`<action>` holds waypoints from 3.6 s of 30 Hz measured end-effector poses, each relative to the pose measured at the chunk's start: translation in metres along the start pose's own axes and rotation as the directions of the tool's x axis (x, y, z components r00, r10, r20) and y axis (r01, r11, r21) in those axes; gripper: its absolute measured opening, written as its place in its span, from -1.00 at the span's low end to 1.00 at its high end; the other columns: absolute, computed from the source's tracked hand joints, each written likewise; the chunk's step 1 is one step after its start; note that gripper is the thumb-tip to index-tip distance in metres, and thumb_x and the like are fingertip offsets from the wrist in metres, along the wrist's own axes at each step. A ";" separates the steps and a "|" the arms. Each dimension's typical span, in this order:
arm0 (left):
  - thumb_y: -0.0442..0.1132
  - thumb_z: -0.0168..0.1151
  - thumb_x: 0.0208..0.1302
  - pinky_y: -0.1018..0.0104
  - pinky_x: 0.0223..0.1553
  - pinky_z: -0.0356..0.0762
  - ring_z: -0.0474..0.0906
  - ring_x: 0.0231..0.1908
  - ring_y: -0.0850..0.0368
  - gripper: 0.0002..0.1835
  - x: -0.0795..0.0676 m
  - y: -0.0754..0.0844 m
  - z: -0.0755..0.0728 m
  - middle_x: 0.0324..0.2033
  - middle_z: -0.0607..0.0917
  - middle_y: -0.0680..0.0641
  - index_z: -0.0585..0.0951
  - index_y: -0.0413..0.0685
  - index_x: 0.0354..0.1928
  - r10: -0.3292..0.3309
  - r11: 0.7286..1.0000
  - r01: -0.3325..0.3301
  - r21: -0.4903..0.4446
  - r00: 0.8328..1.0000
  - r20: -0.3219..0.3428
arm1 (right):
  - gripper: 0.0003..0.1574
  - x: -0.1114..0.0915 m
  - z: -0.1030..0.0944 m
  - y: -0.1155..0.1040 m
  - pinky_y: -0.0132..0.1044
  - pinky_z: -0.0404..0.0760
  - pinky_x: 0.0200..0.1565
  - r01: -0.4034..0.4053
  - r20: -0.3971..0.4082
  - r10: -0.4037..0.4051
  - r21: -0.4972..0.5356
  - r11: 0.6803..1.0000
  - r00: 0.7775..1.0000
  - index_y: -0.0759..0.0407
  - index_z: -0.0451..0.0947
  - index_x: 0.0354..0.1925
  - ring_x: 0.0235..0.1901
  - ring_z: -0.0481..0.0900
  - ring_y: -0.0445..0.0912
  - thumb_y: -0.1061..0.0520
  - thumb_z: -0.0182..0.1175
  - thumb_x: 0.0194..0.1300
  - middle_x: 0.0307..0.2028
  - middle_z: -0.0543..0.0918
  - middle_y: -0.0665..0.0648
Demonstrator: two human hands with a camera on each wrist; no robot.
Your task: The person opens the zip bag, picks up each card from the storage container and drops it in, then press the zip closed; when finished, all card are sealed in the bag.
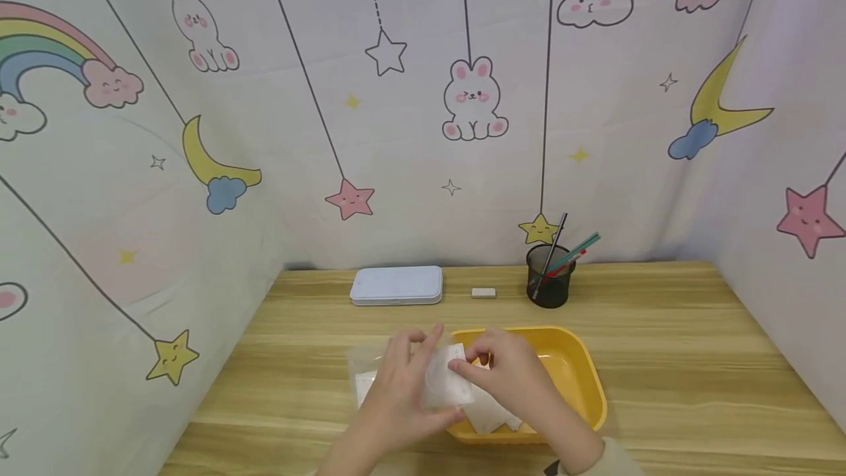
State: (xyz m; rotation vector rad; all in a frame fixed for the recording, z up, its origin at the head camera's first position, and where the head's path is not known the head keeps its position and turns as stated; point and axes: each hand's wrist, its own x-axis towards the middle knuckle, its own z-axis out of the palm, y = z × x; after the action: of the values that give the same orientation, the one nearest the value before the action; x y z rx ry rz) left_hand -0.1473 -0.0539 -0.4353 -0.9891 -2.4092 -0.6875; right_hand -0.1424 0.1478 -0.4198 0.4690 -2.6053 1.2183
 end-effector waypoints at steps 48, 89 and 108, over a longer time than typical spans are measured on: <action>0.25 0.52 -0.22 0.16 0.05 0.41 0.26 0.07 0.07 0.15 -0.009 -0.019 -0.018 0.06 0.33 -0.11 0.22 -0.01 0.44 -0.242 0.970 0.242 -0.032 0.970 0.003 | -0.66 -0.015 0.011 0.040 -0.32 0.25 -0.56 -0.358 0.099 0.373 -0.139 0.923 0.923 0.03 0.52 -0.35 -0.62 0.28 -0.15 -0.13 0.39 0.10 -0.60 0.36 0.00; 0.25 0.51 -0.21 0.12 0.10 0.32 0.23 0.08 0.06 0.16 -0.014 -0.027 -0.018 0.05 0.33 -0.11 0.24 -0.11 0.42 -0.235 0.972 0.235 -0.021 0.972 -0.002 | -0.35 -0.023 0.027 0.063 -0.05 0.44 -0.42 -0.372 0.172 0.483 -0.439 0.818 0.858 0.13 0.53 -0.32 -0.45 0.46 -0.04 -0.22 0.55 -0.26 -0.41 0.52 0.02; 0.22 0.52 -0.21 0.10 0.11 0.34 0.24 0.09 0.06 0.16 -0.015 -0.026 -0.021 0.06 0.32 -0.11 0.22 -0.07 0.44 -0.249 0.968 0.249 -0.031 0.969 0.003 | -0.38 -0.025 0.030 0.069 -0.15 0.37 -0.50 -0.330 0.178 0.408 -0.350 0.877 0.895 0.05 0.46 -0.29 -0.53 0.38 -0.08 -0.07 0.59 -0.29 -0.50 0.48 0.00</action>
State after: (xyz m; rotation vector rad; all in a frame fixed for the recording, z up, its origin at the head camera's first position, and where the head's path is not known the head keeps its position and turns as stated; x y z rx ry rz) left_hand -0.1524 -0.0902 -0.4344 -0.7026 -2.5543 -0.8130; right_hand -0.1472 0.1710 -0.4953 0.0540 -3.1393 0.8505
